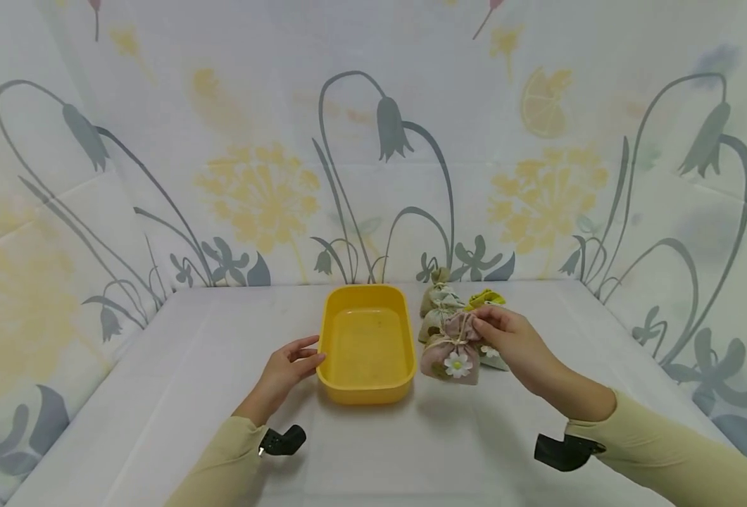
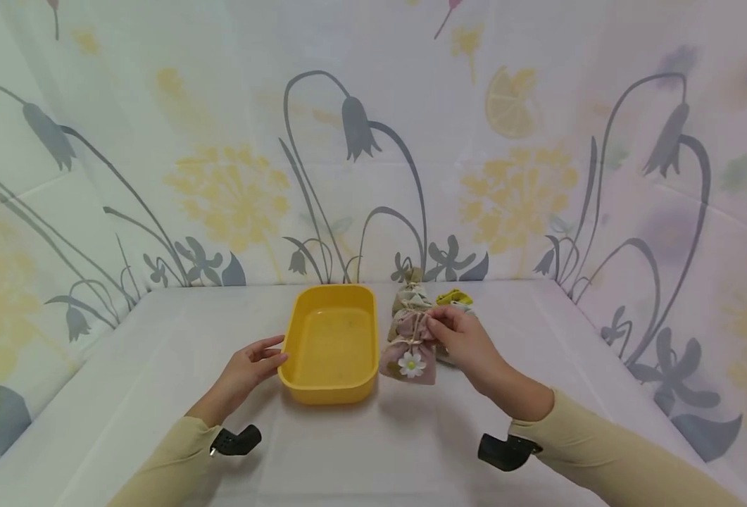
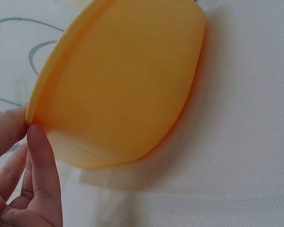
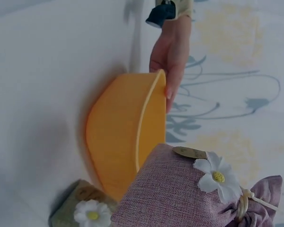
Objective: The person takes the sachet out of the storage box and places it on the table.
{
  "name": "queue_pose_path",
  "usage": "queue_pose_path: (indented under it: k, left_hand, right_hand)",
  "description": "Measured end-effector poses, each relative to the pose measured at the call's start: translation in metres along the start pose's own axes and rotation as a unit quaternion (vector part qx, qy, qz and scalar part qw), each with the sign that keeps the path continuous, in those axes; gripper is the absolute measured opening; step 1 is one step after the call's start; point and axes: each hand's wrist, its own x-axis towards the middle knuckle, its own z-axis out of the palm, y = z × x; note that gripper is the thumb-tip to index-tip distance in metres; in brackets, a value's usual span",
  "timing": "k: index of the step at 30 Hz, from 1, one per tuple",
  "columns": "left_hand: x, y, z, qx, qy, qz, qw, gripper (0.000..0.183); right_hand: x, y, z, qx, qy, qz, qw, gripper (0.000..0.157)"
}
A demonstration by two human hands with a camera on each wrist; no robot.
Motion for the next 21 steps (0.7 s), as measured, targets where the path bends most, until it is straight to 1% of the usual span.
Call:
queue_pose_path:
  k: [4,11,14,21]
  left_hand:
    - [-0.001,0.001,-0.002,-0.005,0.002,0.003,1.0000,0.048]
    - [0.000,0.001,0.000,-0.007,0.003,-0.002,1.0000,0.049]
    - [0.000,0.001,0.000,-0.008,0.001,-0.010,0.9999,0.049]
    - [-0.001,-0.003,0.002,-0.017,0.002,-0.003,0.9998,0.048]
  right_hand:
    - [-0.004,0.012,-0.012,0.007,0.015,-0.003,1.000,0.027]
    - [-0.007,0.040,-0.034,0.000,0.047,0.019,0.999,0.034]
    - [-0.007,0.054,-0.039,-0.002,0.052,0.031,0.998,0.033]
    - [0.006,0.083,-0.042,0.014,0.039,0.048,0.998,0.033]
